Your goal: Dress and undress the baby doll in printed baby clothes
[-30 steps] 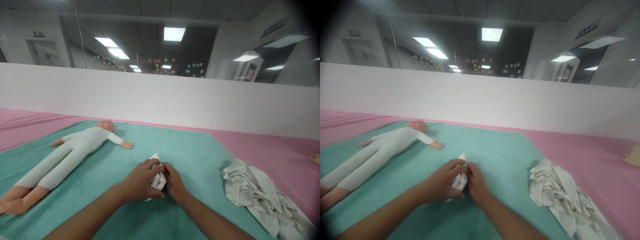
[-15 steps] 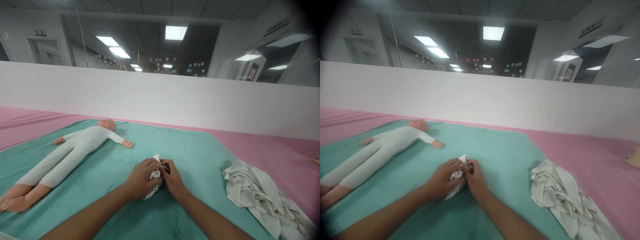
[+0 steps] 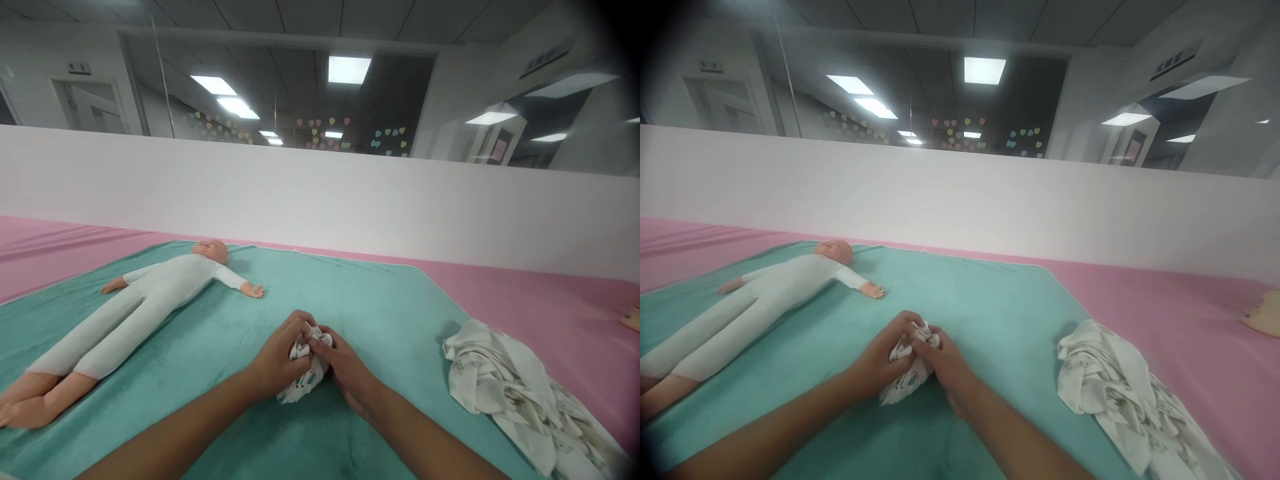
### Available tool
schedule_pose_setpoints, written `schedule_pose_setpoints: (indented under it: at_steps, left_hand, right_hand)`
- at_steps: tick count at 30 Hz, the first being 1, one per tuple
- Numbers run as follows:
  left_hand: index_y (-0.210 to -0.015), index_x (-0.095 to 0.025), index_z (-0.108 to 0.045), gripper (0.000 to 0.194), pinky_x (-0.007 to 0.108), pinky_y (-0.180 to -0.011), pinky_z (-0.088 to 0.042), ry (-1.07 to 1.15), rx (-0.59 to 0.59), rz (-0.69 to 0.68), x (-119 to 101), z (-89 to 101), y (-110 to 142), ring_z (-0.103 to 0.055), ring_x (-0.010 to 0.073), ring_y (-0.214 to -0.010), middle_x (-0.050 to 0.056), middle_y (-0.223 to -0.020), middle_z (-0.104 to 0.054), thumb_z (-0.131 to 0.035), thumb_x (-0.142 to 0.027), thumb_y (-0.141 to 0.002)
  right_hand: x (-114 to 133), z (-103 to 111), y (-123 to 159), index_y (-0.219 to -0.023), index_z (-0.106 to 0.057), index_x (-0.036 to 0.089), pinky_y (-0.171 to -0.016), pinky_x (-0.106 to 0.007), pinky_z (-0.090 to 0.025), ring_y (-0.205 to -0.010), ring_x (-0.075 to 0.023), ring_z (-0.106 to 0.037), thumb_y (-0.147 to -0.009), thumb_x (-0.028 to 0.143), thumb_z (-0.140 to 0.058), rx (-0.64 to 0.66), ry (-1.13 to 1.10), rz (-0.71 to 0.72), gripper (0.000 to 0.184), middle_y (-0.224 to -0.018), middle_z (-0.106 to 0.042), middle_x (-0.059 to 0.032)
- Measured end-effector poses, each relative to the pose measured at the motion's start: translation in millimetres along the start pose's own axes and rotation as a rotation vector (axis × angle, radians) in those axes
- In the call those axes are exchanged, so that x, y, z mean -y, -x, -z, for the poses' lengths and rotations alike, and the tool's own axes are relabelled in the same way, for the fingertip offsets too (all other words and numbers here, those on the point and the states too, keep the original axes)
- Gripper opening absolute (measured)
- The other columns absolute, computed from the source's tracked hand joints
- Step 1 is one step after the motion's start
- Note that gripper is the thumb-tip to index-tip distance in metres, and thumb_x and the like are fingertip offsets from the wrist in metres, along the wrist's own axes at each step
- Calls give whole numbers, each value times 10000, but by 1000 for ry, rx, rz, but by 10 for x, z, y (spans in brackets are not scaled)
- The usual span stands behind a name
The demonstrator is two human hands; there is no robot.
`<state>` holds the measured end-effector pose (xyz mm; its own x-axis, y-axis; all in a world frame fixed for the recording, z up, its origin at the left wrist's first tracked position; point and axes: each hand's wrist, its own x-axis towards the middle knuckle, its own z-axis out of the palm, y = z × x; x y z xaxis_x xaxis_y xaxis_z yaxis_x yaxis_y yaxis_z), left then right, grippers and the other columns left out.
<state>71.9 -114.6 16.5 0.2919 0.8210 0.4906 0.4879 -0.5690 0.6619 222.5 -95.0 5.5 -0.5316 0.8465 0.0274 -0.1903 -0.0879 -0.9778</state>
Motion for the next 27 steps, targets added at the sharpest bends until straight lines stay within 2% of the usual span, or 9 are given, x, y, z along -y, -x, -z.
schedule_pose_setpoints:
  at_steps: [3, 4, 6, 9, 12, 16, 20, 24, 27]
  left_hand:
    - [-1101, -212, -435, 449, 354, -955, -377, 12, -62, 26, 57, 16, -25, -386, 226, -1186, 91, -1298, -353, -529, -102, -676]
    - [-1188, -227, -399, 533, 362, -964, -375, 38, -36, 66, 79, 33, -33, -367, 235, -1214, 91, -1350, -310, -535, -120, -684]
    - [-1309, -271, -298, 635, 354, -906, -428, 150, 92, 198, 107, 84, -44, -430, 231, -1172, 81, -1395, -290, -523, -169, -725]
    - [-1345, -302, -270, 634, 330, -799, -478, 302, 255, 372, 73, 170, -64, -549, 206, -1013, 58, -1310, -431, -503, -214, -763]
    - [-1266, -272, -408, 514, 334, -791, -466, 298, 283, 372, -31, 213, -91, -561, 211, -966, 37, -1151, -554, -505, -226, -764]
    - [-1067, -217, -556, 315, 323, -820, -435, 214, 193, 264, -116, 184, -99, -527, 213, -995, 37, -1062, -574, -508, -230, -756]
    - [-908, -195, -551, 175, 297, -713, -433, 203, 139, 300, -42, 143, -65, -540, 185, -837, 8, -871, -570, -523, -253, -745]
    - [-844, -191, -492, 151, 254, -601, -408, 444, 31, 377, 126, 120, -83, -525, 140, -660, -38, -691, -521, -537, -285, -735]
    - [-812, -184, -455, 203, 231, -522, -382, 674, -107, 455, 230, 154, -120, -492, 116, -542, -53, -599, -477, -564, -317, -705]
  right_hand:
    - [4, 26, -23, -1083, -559, 224, -783, -299, -440, -931, -199, -576, -775, 444, -588, 13, 51, 13, 380, -988, -631, -39]
    - [7, 36, -26, -1076, -564, 229, -778, -297, -439, -924, -196, -577, -782, 442, -579, 18, 75, 20, 363, -978, -631, -33]
    - [13, 49, -28, -1059, -575, 233, -761, -291, -437, -906, -191, -576, -794, 443, -562, 28, 136, 41, 338, -957, -629, -25]
    - [2, 61, -41, -1016, -595, 223, -751, -289, -433, -884, -186, -568, -799, 451, -550, 25, 248, 102, 319, -941, -625, -23]
    - [-17, 80, -66, -971, -614, 207, -762, -297, -431, -873, -190, -565, -784, 444, -565, -33, 330, 178, 306, -921, -631, -27]
    - [29, 178, -75, -850, -642, 186, -734, -299, -438, -814, -187, -574, -790, 434, -555, -191, 342, 263, 270, -833, -643, -36]
    - [65, 404, -109, -767, -623, 172, -762, -327, -455, -782, -185, -594, -811, 466, -511, -233, 280, 299, 318, -785, -646, -55]
    - [-45, 660, -215, -748, -608, 160, -714, -336, -468, -690, -172, -604, -762, 510, -545, -277, 273, 181, 356, -757, -642, -58]
    - [-115, 784, -249, -783, -609, 153, -712, -339, -470, -677, -162, -604, -750, 515, -555, -219, 308, 123, 368, -788, -644, -62]
